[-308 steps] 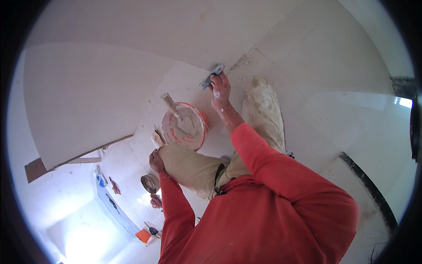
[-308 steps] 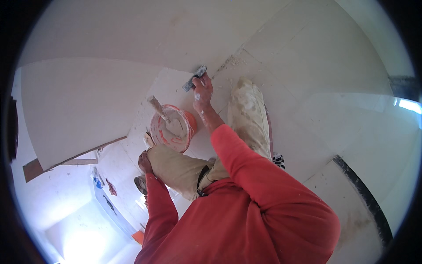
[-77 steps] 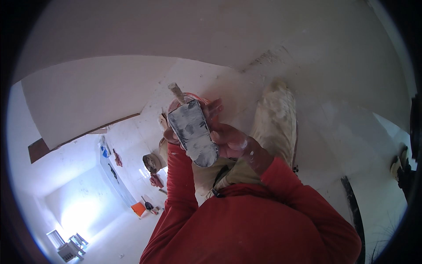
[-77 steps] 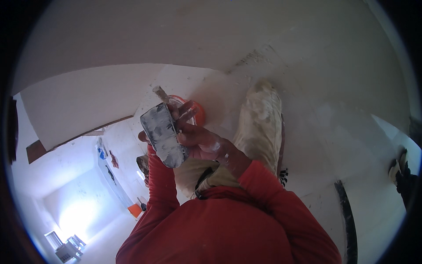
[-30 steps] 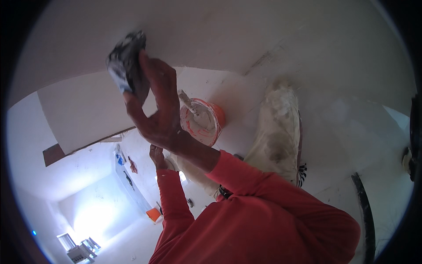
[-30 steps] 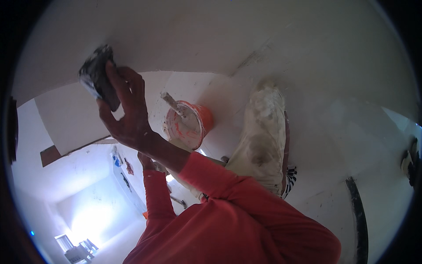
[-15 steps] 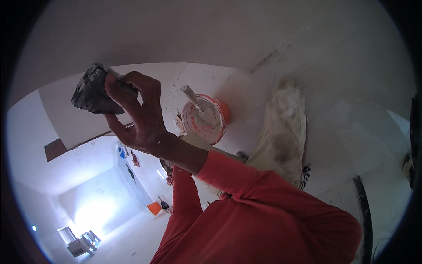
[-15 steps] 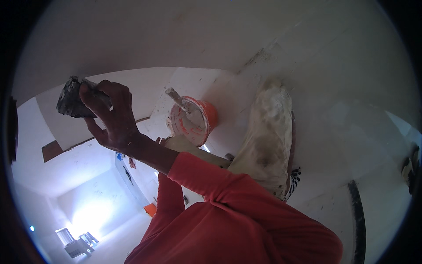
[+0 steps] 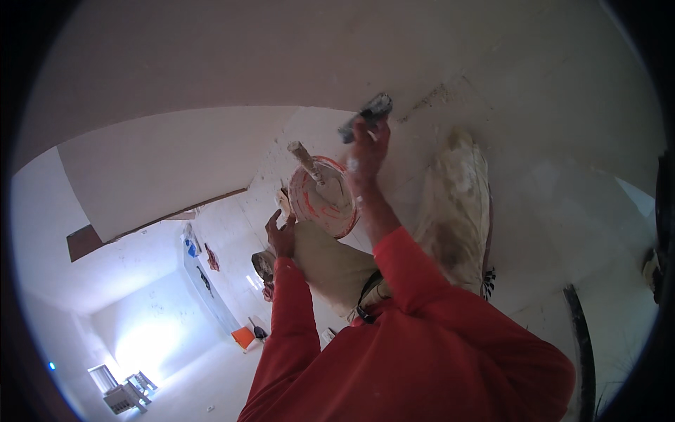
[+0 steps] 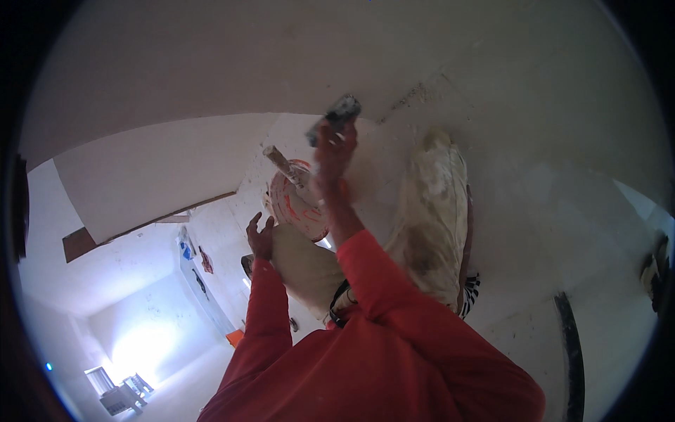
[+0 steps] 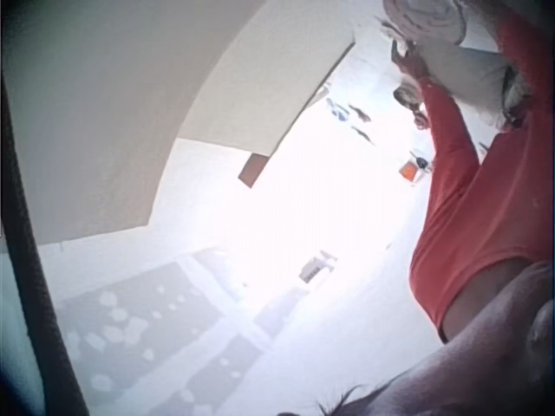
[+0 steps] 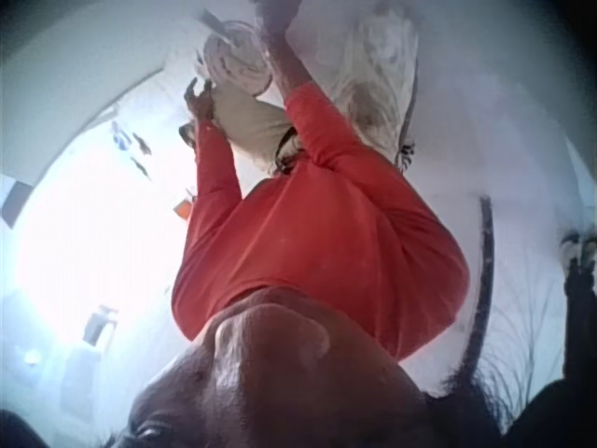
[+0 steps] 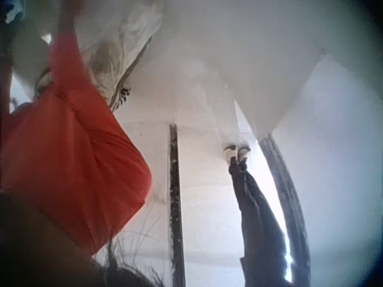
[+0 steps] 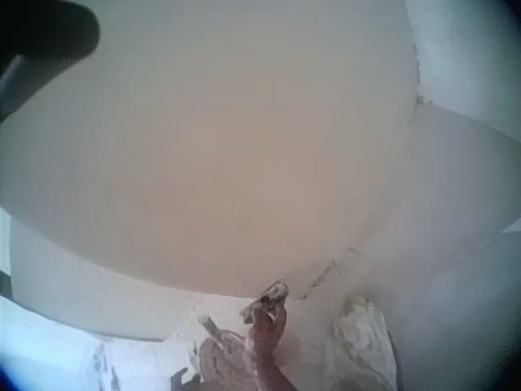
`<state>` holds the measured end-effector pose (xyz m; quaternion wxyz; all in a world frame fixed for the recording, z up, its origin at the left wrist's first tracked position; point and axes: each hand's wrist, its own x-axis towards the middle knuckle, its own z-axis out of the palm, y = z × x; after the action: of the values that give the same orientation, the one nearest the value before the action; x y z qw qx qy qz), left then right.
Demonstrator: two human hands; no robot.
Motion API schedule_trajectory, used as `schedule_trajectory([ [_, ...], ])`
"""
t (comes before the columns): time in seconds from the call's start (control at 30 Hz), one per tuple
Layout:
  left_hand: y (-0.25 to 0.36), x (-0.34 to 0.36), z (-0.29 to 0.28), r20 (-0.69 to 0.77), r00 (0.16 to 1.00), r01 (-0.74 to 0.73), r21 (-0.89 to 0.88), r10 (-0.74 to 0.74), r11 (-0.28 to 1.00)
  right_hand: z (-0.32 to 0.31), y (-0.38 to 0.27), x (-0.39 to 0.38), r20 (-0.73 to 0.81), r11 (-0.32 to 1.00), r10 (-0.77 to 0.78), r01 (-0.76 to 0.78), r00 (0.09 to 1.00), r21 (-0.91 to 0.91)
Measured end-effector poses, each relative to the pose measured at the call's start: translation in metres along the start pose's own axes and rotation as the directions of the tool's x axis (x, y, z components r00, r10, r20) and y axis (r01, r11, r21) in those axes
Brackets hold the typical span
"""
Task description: The person applies plaster to the corner of a wall using a trowel, dipping the tool into a bucket of plaster and smoothing the material along the edge.
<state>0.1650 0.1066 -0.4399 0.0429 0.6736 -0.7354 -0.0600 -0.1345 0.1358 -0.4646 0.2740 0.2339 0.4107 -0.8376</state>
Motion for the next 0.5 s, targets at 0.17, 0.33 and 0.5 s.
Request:
schedule_trajectory([
  [0.17,-0.028,0.023,0.021,0.093,0.987,0.136,-0.065,-0.13,0.989,0.099,-0.088,-0.131,0.336,0.79,-0.579,0.613,0.743,0.006],
  [0.33,-0.022,0.049,0.03,0.305,0.913,0.179,0.299,-0.272,0.937,0.09,-0.128,-0.171,0.638,0.774,-0.607,0.537,0.475,0.336],
  [0.5,-0.057,0.086,0.078,0.49,0.868,0.109,-0.037,-0.077,0.993,-0.022,-0.08,-0.107,0.783,0.827,-0.226,0.539,0.58,-0.161],
])
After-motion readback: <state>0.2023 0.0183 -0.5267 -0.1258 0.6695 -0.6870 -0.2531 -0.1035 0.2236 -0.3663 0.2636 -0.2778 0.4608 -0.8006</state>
